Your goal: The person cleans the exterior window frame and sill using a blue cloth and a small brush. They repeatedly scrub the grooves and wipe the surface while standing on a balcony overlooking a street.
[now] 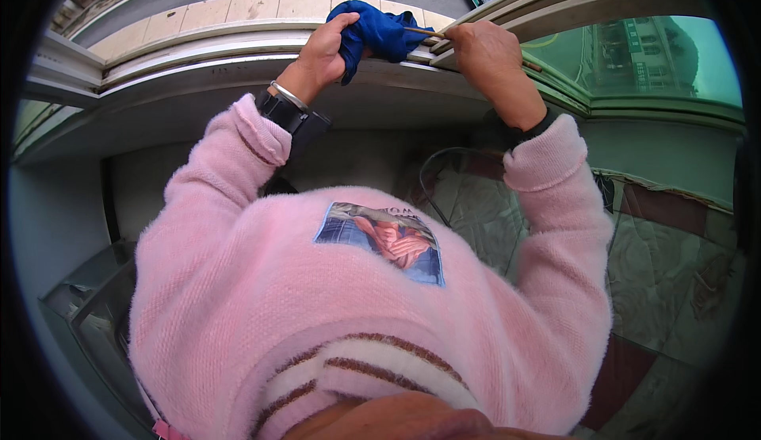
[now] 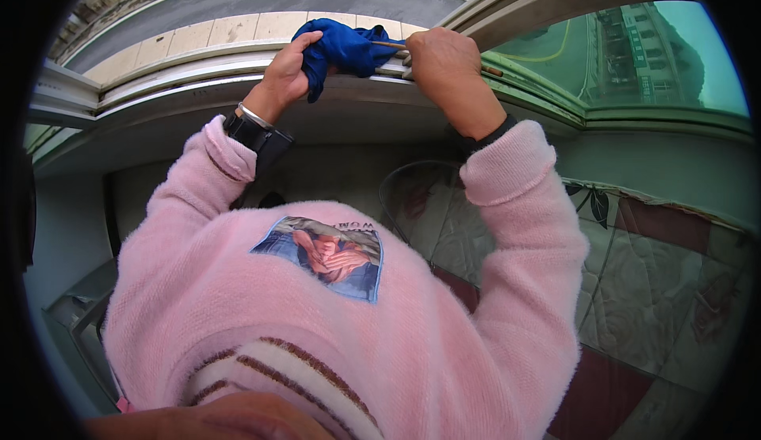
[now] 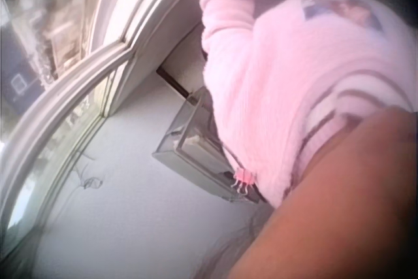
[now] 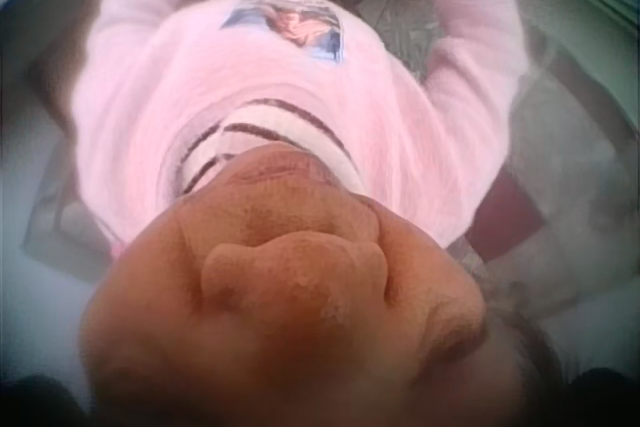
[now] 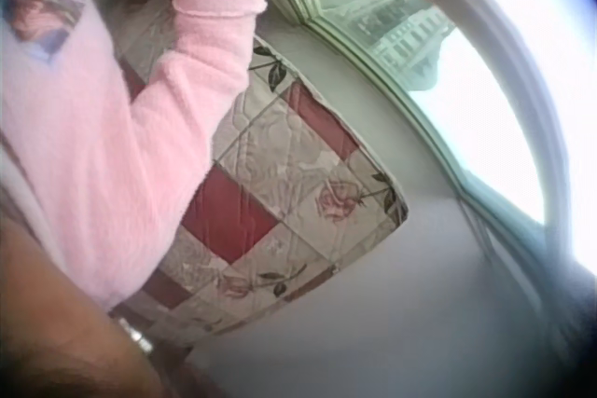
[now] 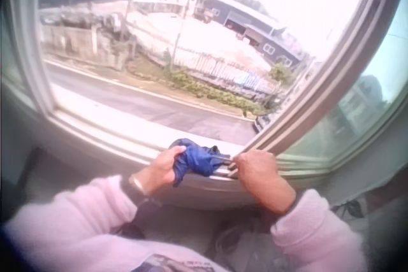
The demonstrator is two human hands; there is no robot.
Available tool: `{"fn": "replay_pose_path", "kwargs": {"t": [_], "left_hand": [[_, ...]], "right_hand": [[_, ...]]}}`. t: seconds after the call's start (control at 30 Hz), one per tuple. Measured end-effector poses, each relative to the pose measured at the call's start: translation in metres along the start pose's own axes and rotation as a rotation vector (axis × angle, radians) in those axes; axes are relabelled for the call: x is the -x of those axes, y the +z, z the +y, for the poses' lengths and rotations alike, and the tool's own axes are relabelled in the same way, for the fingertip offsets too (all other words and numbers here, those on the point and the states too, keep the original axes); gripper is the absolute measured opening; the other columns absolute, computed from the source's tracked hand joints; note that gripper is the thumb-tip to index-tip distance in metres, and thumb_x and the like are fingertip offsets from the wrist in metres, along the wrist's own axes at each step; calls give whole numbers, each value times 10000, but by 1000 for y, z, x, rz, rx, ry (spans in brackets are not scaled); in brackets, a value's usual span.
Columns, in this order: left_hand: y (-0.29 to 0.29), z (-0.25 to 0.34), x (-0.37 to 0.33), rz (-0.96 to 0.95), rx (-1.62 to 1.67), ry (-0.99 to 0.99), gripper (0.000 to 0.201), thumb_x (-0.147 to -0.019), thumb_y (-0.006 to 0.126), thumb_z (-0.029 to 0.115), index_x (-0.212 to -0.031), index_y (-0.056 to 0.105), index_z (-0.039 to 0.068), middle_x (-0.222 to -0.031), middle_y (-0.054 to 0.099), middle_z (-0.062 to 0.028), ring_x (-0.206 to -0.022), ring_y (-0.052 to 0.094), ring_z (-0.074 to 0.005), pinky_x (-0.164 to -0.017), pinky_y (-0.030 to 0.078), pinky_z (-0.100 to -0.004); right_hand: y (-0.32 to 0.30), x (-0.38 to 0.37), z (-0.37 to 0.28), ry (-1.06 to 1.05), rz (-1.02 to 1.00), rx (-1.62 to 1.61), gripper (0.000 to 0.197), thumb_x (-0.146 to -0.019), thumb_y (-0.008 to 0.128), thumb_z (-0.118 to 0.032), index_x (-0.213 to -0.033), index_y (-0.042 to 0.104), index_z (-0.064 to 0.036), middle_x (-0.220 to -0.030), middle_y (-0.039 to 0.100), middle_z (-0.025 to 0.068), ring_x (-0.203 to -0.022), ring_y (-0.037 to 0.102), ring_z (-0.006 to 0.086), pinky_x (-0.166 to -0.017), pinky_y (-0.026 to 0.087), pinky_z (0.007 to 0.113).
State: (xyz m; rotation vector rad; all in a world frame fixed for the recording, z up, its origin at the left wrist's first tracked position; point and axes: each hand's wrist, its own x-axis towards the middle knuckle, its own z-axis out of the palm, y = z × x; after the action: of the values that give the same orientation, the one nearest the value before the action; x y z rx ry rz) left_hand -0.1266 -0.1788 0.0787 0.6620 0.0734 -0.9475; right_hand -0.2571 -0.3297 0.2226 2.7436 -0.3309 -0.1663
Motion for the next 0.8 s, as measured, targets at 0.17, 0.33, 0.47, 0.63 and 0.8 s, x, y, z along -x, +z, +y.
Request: {"fn": "replay_pose_path", "kwargs": {"t": [0.17,0.33,0.47,0.63,0.8], "left_hand": [[-1,-1,0,-187,118,-12,323,-941,570,196,-1213,531,27,-1187,620,-126,-1067,620,-299,-917,514,-491],[5,6,-5,-213,236,-21,371,-982,503,205,-1304,471,23,-1262,583,-165,-1147,582,-322,-986,473,-525],[-4,7,-4,-15,142,-15,360,-996,482,220,-1296,473,22,-1221,606,-149,-1081,617,-311,-916,514,-500],[-13,6,-1,-94,39,-30,336,-978,522,229,-1264,507,54,-1180,628,-117,-1052,630,-270,-868,532,-453],[-6,-4,14,-154,-20,-33,347,-956,573,219,-1248,527,37,-1164,634,-95,-1053,631,-229,-929,521,-405]], "right_hand": [[-13,-24,-9,-101,-58,68,185,-828,563,-122,-870,743,-135,-818,688,148,-813,671,336,-680,527,429],[-34,-25,6,-220,-12,45,194,-827,565,-124,-869,753,-145,-813,685,153,-801,665,339,-673,522,425],[-29,-22,5,-151,-31,74,207,-800,581,-87,-889,758,-149,-812,687,152,-781,669,344,-642,523,430],[-17,-22,-7,-220,-24,42,163,-789,592,-76,-839,741,-120,-799,684,154,-744,670,339,-627,527,418],[-21,-26,-9,-337,-74,171,90,-766,625,-64,-796,703,-95,-764,674,142,-763,678,317,-636,530,401]]}}
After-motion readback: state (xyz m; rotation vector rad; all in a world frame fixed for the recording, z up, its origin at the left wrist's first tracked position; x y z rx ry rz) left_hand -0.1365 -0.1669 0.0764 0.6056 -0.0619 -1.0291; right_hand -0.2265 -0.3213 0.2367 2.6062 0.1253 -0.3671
